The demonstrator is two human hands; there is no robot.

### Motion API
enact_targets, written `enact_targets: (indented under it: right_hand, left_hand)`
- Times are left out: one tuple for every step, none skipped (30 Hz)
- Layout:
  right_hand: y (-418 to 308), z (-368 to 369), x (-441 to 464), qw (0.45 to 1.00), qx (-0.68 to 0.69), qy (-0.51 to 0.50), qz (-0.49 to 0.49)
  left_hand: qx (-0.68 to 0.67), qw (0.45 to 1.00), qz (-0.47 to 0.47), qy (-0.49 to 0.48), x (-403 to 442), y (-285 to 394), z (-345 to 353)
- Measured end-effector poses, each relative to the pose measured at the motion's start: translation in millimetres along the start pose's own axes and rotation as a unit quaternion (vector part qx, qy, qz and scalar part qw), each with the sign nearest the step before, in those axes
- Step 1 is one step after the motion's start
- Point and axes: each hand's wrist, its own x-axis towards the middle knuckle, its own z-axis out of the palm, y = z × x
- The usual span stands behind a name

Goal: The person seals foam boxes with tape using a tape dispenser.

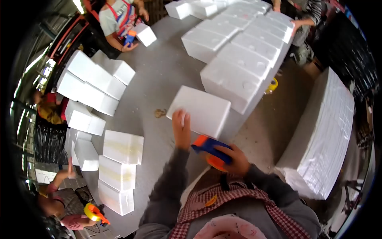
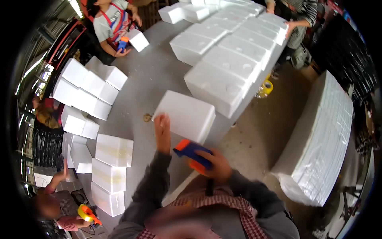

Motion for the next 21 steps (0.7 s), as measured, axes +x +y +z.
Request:
enact_targets:
  right_hand:
    - [-14.7,-23.3,-7.1,0.999,0.006,0.028,0.015]
    - [-19.5,-36.7,-3.3,1.0,-0.001,0.016,0.005]
    - [-24.1,-45.6,-2.0,0.997,-0.061,0.031,-0.027]
    - [-27.6,-48.5,-1.4,0.99,-0.119,0.045,-0.055]
    - [-29.4,-48.2,2.8,0.991,-0.12,0.03,-0.056]
    - [-29.8,-48.2,13.8,0.986,-0.144,0.03,-0.08]
    - [-30.6,-48.3,27.7,0.979,-0.168,0.033,-0.107]
    - [-34.5,-47.8,40.5,0.978,-0.173,0.027,-0.113]
    - [-41.2,-47.9,52.4,0.979,-0.173,0.016,-0.106]
    - [-48.0,-48.7,64.2,0.98,-0.173,0.004,-0.099]
    - [-55.8,-50.5,78.0,0.979,-0.176,-0.002,-0.1]
    - [-63.7,-52.7,94.2,0.976,-0.2,-0.007,-0.086]
    - [-69.2,-54.3,109.3,0.972,-0.223,-0.01,-0.071]
    - [-70.7,-56.0,119.7,0.969,-0.241,-0.011,-0.052]
    - [-69.8,-55.3,132.6,0.956,-0.282,-0.042,-0.065]
    - [-69.3,-53.7,143.2,0.941,-0.32,-0.073,-0.077]
    - [-68.6,-48.6,148.6,0.942,-0.32,-0.073,-0.071]
    - [-67.2,-43.0,154.2,0.937,-0.333,-0.095,-0.04]
    - [-66.7,-39.3,159.5,0.93,-0.348,-0.115,-0.012]
    - [-69.7,-39.2,163.3,0.929,-0.351,-0.115,-0.012]
    - [-74.0,-38.8,165.2,0.926,-0.353,-0.132,0.0]
  left_hand:
    - [-0.08,0.994,-0.081,-0.007,-13.0,-8.6,-17.9]
    - [-0.162,0.95,-0.258,-0.069,-23.4,11.4,-21.7]
    - [-0.24,0.862,-0.428,-0.131,-34.4,45.2,-22.6]
    - [-0.25,0.858,-0.432,-0.119,-36.3,71.6,-16.7]
    - [-0.33,0.808,-0.465,-0.145,-31.3,96.4,-7.3]
    - [-0.407,0.753,-0.487,-0.173,-23.8,105.9,-5.0]
    - [-0.416,0.752,-0.482,-0.169,-17.3,95.0,-9.9]
    - [-0.442,0.768,-0.414,-0.206,-9.2,74.6,-15.4]
    - [-0.465,0.779,-0.345,-0.242,-0.3,54.4,-20.5]
    - [-0.471,0.777,-0.342,-0.239,12.6,35.9,-24.6]
    - [-0.383,0.853,-0.279,-0.218,30.5,17.9,-29.6]
    - [-0.286,0.914,-0.213,-0.195,51.6,6.6,-36.8]
    - [-0.186,0.947,-0.198,-0.169,84.2,1.8,-53.0]
    - [-0.084,0.969,-0.183,-0.141,113.4,-4.0,-72.7]
    - [-0.089,0.973,-0.156,-0.146,131.5,-71.4,-81.3]
    - [-0.09,0.974,-0.145,-0.152,132.8,-113.0,-80.9]
    - [-0.092,0.974,-0.135,-0.157,134.2,-154.4,-80.6]
    - [0.168,0.957,-0.128,-0.2,125.1,-162.0,-76.0]
    - [0.415,0.874,-0.108,-0.227,123.5,-165.0,-71.4]
    - [0.412,0.876,-0.107,-0.227,125.7,-153.4,-69.2]
    - [0.304,0.939,-0.105,-0.124,126.9,-128.3,-73.7]
